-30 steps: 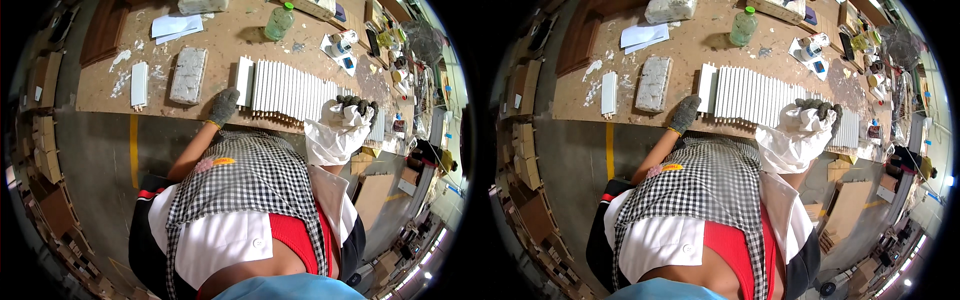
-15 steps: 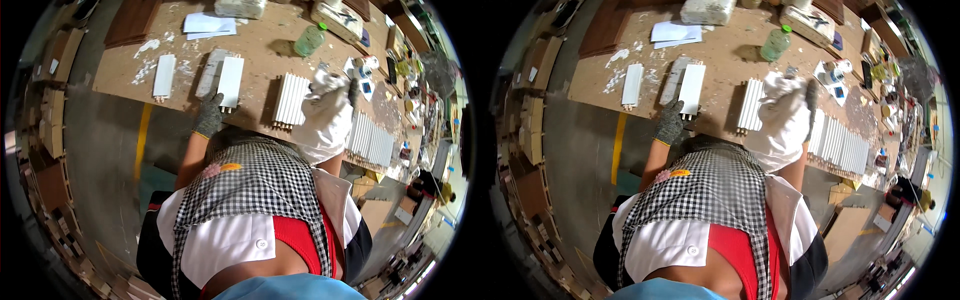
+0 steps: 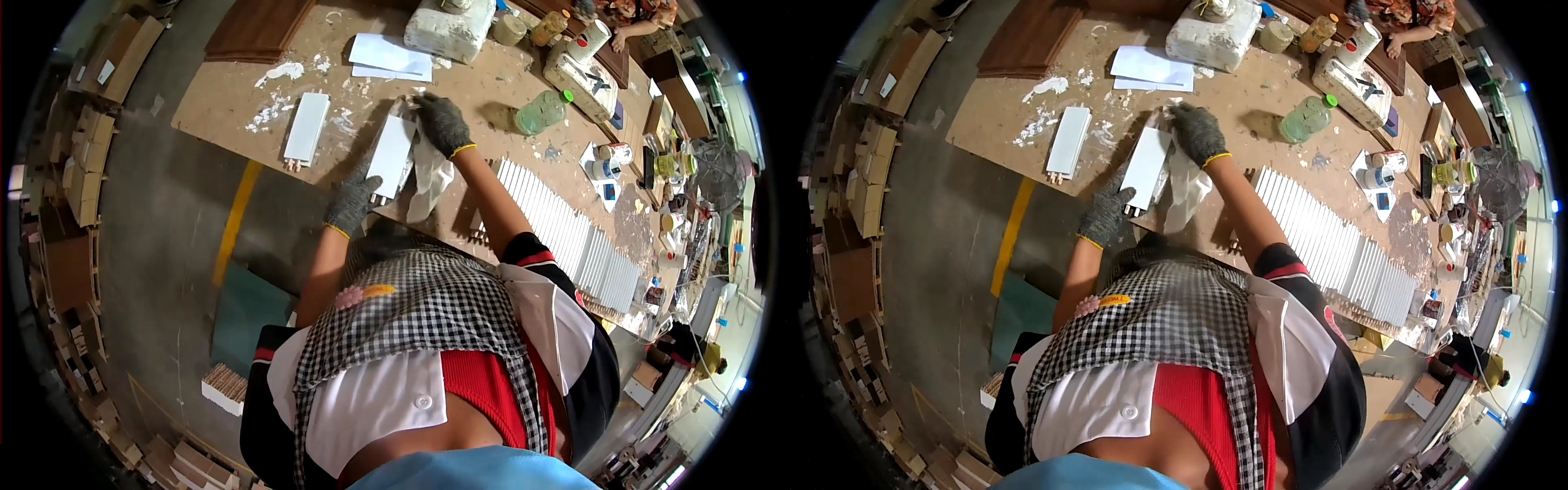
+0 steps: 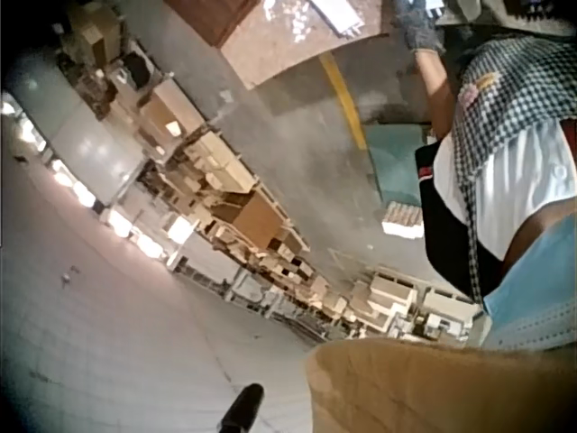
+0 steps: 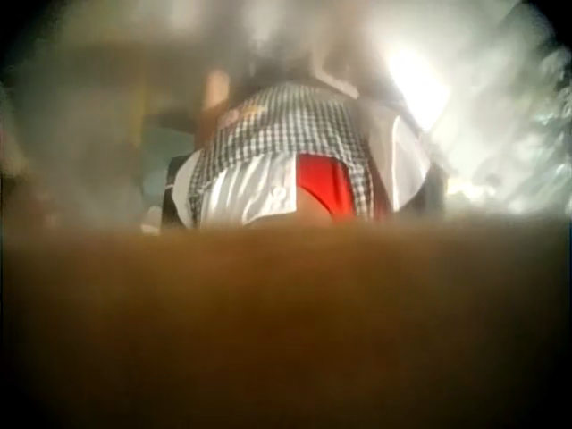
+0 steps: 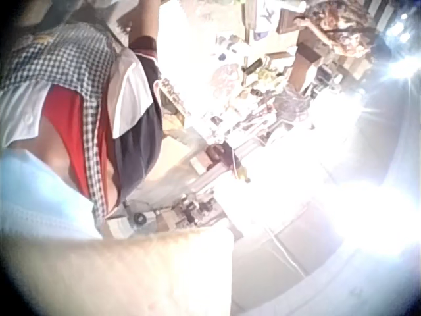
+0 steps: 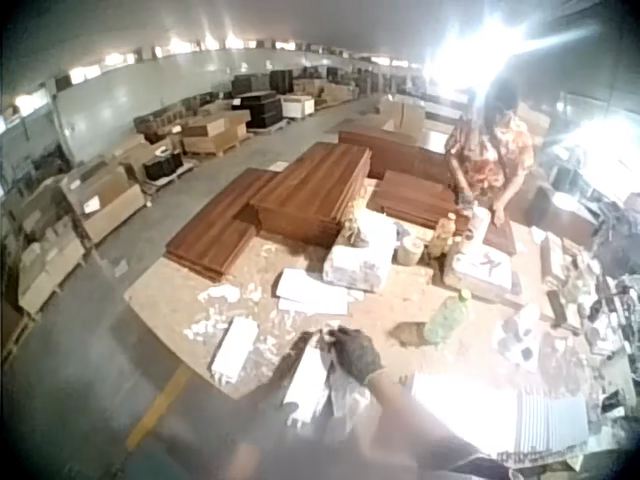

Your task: The person wipes white wooden panels with a cloth one at a time and stacks them on the workbench.

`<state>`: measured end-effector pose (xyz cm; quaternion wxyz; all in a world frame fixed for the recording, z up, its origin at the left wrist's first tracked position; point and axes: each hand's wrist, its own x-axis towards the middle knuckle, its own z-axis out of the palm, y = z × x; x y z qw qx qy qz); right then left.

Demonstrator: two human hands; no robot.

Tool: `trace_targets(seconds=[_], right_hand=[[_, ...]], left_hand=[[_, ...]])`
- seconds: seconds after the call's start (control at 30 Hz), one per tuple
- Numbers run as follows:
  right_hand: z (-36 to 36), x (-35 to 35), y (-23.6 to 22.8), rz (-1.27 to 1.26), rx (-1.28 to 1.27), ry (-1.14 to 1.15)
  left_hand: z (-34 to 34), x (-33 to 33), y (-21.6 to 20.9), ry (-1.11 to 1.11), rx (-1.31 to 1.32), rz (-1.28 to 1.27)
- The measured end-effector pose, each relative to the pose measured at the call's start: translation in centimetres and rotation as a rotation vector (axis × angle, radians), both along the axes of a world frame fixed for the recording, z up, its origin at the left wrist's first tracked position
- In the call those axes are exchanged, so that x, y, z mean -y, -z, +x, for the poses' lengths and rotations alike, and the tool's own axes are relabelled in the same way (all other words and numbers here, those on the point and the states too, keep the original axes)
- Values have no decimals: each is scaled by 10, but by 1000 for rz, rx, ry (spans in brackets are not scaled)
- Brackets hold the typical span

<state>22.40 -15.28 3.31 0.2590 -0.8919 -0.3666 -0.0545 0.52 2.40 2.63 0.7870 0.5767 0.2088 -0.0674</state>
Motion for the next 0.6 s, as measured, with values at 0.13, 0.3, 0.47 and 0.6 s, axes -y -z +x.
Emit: trace_targets(seconds=[0.13,0.3,0.47,0.6], right_hand=[[-36,-15,-27,-53,-20,-38],[-55,-20,-21,-248,162,-189],[-3,6,-26,159,-42,146],[-28,7,-40,80,-47,39]], left_hand=[[3,7,-19,-20,-62,136],[3,4,-13,-40,-27,1],[7,3,-14,-38,11,-28],[4,11,-19,-47,-13,-94]])
